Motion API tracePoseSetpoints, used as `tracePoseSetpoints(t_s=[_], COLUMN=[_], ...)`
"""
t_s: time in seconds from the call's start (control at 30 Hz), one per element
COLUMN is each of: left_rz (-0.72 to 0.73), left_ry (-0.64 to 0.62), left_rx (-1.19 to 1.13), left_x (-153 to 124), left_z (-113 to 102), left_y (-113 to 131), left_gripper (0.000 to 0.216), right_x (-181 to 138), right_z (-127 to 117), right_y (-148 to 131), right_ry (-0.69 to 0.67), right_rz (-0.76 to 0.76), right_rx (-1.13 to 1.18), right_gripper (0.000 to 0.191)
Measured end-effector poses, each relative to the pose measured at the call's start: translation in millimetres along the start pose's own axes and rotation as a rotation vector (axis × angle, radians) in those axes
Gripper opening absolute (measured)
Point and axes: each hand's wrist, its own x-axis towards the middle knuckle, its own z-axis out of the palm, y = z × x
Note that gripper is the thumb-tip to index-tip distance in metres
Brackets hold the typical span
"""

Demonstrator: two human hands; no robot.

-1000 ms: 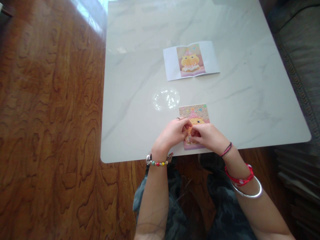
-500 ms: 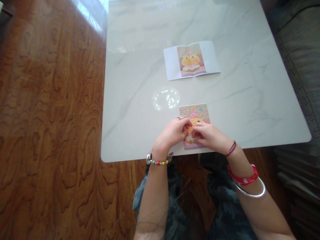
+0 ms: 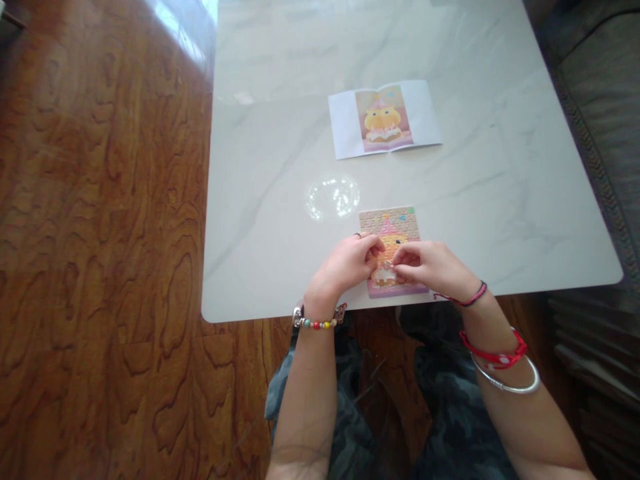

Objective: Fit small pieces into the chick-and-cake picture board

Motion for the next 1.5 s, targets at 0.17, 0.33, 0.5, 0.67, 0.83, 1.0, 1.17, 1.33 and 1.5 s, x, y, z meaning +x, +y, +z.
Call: tracePoseSetpoints(t_s=[0.17,0.33,0.5,0.67,0.83,1.0,1.17,1.33,1.5], left_rz=[-0.001,0.011,-0.003,0.012,0.059,0.032,-0.017,-0.058,-0.085], left_ry=[-0.004,-0.005,0.001,0.013,0.035,0.063,0.077,0.079,0.072], left_rx=[0.012,-0.006,-0.009,0.013,-0.053,0.039,0.180,0.244,0.273], left_x=[-0.3,-1.0,-0.5,-0.8,-4.1,-4.6,-2.6,-1.5,-2.5], left_z=[-0.5,0.0,0.9,-0.1,-5.7,-3.1,7.3,10.7,12.4], left_y=[0.7,-0.1,0.2,0.7,-3.0,-3.0,5.3,8.7,10.6], left_gripper=[0.021,0.022,0.021,0.019,0.012,0.011,0.024,0.030,0.035], right_x=[0.6,0.8,0.5,0.7,0.6,0.5,0.4,0.0,1.1], right_z=[0.0,1.8,-0.3,-0.6,-1.0,-3.8,-6.1,-5.5,0.2], right_y=[4.3,6.0,6.1,6.7,7.9,8.5,8.0,6.7,5.9], right_ry=[-0.003,-0.001,0.026,0.050,0.042,0.013,-0.055,-0.073,-0.025], right_rz=[-0.039,-0.100,-0.110,-0.126,-0.133,-0.104,-0.098,-0.062,-0.056], right_rx=[-0.023,-0.076,-0.112,-0.154,-0.161,-0.139,-0.168,-0.187,-0.246], right_gripper=[0.012,0.014,0.014,0.014,0.013,0.011,0.011,0.013,0.012])
